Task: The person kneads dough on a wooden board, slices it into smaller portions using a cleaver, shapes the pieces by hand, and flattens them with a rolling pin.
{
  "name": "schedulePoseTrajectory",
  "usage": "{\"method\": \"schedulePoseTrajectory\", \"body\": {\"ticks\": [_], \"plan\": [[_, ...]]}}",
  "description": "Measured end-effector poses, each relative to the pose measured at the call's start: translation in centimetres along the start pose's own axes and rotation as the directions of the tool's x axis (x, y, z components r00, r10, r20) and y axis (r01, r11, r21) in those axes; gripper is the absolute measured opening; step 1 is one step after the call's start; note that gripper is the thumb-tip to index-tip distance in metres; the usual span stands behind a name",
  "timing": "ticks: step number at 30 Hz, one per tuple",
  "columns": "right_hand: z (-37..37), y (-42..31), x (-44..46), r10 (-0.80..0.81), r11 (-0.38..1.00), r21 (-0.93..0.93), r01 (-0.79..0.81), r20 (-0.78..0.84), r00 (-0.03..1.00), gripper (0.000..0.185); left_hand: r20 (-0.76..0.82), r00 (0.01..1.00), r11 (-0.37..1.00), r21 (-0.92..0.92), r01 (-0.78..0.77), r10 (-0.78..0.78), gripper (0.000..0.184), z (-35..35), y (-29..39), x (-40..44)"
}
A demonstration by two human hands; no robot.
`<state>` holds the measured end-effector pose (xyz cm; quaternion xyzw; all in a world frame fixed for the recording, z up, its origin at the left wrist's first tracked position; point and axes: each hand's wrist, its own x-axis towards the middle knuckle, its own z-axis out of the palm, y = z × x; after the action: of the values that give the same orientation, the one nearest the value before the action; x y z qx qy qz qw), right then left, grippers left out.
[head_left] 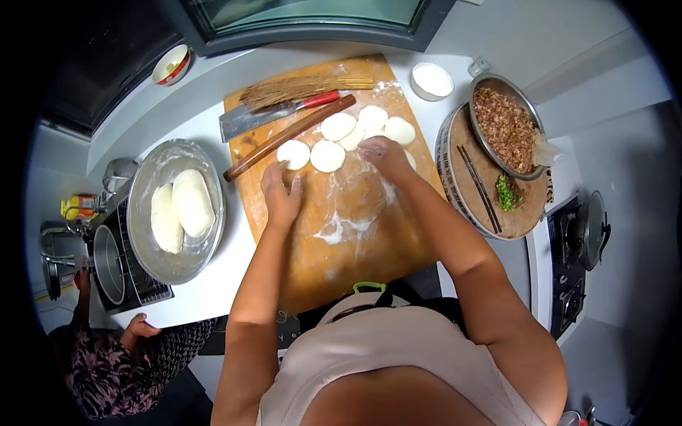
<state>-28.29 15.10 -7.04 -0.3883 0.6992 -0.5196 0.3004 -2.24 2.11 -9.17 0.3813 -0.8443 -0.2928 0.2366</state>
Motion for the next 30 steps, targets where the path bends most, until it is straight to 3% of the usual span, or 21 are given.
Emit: {"method": "schedulePoseTrajectory", "body": {"ticks": [1, 3, 4, 7, 8, 11, 12, 15, 18, 21, 22, 25, 26, 29, 30], "plan": [[-1.7, 0.1, 1.1, -0.01, 0.99, -0.143, 0.01, 0.006, 1.0, 0.011, -0.032, 0.999, 0.999, 0.039, 0.008, -0.007, 0.063, 0.6, 0.3, 0.0], [-4.9, 0.8, 3.1, 0.007, 0.995, -0.101, -0.016, -0.088, 0.996, 0.015, -0.092, 0.995, 0.992, 0.12, 0.037, -0.025, 0.071, 2.5, 1.0, -0.6], [-6.5, 1.4, 4.5, 0.006, 0.99, -0.14, -0.027, -0.148, 0.989, 0.015, -0.05, 0.999, 0.998, 0.067, 0.022, -0.018, 0.079, 3.2, 1.5, -0.7], [-9.1, 1.8, 6.5, -0.016, 0.963, -0.268, -0.04, -0.206, 0.979, 0.015, 0.087, 0.996, 0.942, 0.335, -0.028, -0.001, 0.079, 5.2, 4.0, -1.2], [-9.2, 1.4, 7.2, -0.029, 0.95, -0.311, -0.037, -0.203, 0.979, 0.016, 0.046, 0.998, 0.94, 0.337, -0.049, 0.035, 0.07, 5.7, 4.4, -1.4], [-6.9, -0.4, 6.1, 0.006, 0.868, -0.487, -0.097, -0.183, 0.983, 0.02, -0.001, 0.999, 0.997, 0.056, 0.048, -0.048, 0.056, 3.7, 4.6, -0.1], [-6.3, 0.7, 6.1, -0.124, 0.805, -0.588, 0.077, -0.041, 0.991, 0.033, -0.106, 0.994, 0.995, 0.1, 0.009, 0.001, 0.044, 3.0, 4.0, 0.6], [-1.4, 1.4, 4.1, -0.526, 0.591, -0.67, 0.449, 0.102, 0.844, 0.054, -0.296, 0.935, 0.883, 0.467, -0.036, 0.194, 0.044, 1.0, 0.9, 4.0], [2.2, 0.8, 4.0, -0.335, 0.442, -0.784, 0.435, 0.305, 0.891, 0.076, -0.225, 0.948, 0.839, 0.54, -0.07, 0.225, 0.046, 1.0, -3.0, 6.6], [3.2, 1.4, 4.4, -0.301, 0.471, -0.788, 0.396, 0.278, 0.912, 0.077, -0.057, 0.998, 0.867, 0.498, 0.009, 0.022, 0.046, -0.2, -3.3, 8.3], [2.9, 1.4, 4.5, -0.286, 0.458, -0.794, 0.401, 0.295, 0.912, 0.077, -0.05, 0.995, 0.845, 0.532, -0.046, 0.085, 0.042, -0.3, -4.0, 8.7], [0.5, 1.7, 3.6, -0.226, 0.701, -0.646, 0.302, 0.2, 0.953, 0.074, 0.084, 0.995, 0.846, 0.526, -0.091, 0.054, 0.034, -1.5, -3.2, 9.1], [-0.5, 2.3, 2.7, -0.312, 0.675, -0.674, 0.301, 0.108, 0.944, 0.074, 0.15, 0.988, 0.851, 0.513, -0.111, 0.038, 0.03, -2.2, -2.3, 8.8], [-3.3, 3.2, -1.2, -0.207, 0.52, -0.852, 0.064, -0.053, 0.977, 0.082, 0.157, 0.988, 0.91, 0.412, -0.053, -0.013, 0.028, -3.0, -0.1, 6.6], [-3.1, 3.9, -2.1, -0.198, 0.517, -0.854, 0.055, -0.057, 0.978, 0.083, 0.183, 0.981, 0.926, 0.377, -0.008, -0.066, 0.027, -3.2, 0.8, 5.6]]}}
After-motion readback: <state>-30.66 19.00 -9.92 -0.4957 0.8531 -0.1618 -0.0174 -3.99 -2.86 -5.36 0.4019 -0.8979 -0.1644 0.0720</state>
